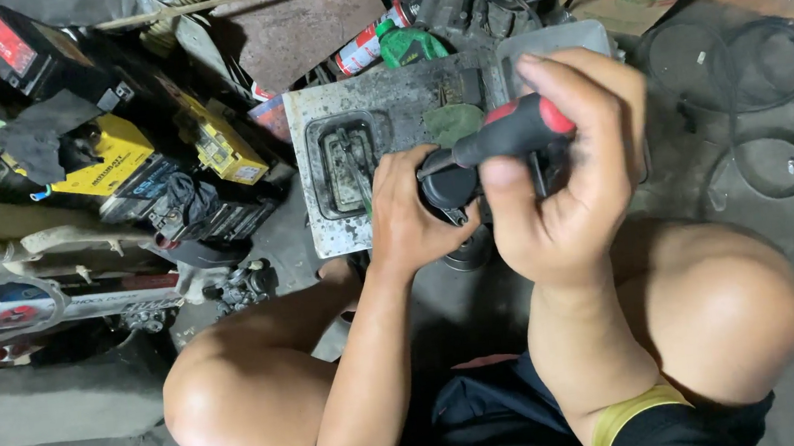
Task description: The person sits on the floor and uses a screwdriver to tighten screws on a carburetor. They rotate the carburetor to access different sides and continue adjusting the screws throughout the clip.
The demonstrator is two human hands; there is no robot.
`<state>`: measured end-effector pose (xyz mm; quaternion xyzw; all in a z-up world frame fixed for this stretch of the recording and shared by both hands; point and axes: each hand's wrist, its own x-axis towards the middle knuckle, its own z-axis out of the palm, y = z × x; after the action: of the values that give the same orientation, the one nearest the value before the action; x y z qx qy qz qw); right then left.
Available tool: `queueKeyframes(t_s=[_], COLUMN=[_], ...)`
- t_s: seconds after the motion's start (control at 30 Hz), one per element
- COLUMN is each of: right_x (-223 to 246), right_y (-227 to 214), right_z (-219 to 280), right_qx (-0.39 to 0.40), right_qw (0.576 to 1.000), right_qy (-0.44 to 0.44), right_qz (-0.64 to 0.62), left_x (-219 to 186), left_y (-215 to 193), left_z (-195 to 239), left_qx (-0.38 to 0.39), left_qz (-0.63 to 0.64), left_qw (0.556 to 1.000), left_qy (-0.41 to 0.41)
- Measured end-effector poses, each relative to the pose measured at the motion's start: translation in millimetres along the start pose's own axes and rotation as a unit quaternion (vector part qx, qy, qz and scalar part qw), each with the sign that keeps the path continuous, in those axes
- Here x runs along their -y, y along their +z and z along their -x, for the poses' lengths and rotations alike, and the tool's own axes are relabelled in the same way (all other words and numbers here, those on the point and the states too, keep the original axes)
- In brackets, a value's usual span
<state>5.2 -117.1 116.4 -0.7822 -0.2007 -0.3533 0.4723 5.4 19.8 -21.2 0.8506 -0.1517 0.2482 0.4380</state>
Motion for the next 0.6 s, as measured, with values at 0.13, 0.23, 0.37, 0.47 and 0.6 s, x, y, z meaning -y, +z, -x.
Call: queueKeyframes(t_s=[0.13, 0.23, 0.37, 0.47, 0.6], right_x=[-11.3, -7.4, -7.7, -12.9, -16.5], right_y=[2.7, 9.0, 12.7, 13.7, 24.1], right_z=[9.3, 11.0, 10.8, 11.8, 16.3], right_qx=[0.008, 0.016, 0.009, 0.009, -0.006], right_qw=[1.0, 0.996, 0.996, 1.0, 0.993], right_qy=[0.012, 0.011, 0.009, -0.012, -0.001], right_qz=[0.005, -0.082, -0.086, -0.005, -0.121], left_x=[3.0, 6.3, 9.0, 12.5, 18.8], left_y=[3.3, 8.1, 12.8, 11.8, 10.5], left_z=[0.6, 1.1, 2.1, 1.1, 0.0], left_qx=[0.003, -0.007, -0.01, -0.011, -0.018], left_qz=[0.0, 0.001, -0.001, 0.0, -0.005], left_qw=[1.0, 1.0, 1.0, 1.0, 0.999], left_qy=[-0.017, -0.021, -0.02, -0.022, -0.032])
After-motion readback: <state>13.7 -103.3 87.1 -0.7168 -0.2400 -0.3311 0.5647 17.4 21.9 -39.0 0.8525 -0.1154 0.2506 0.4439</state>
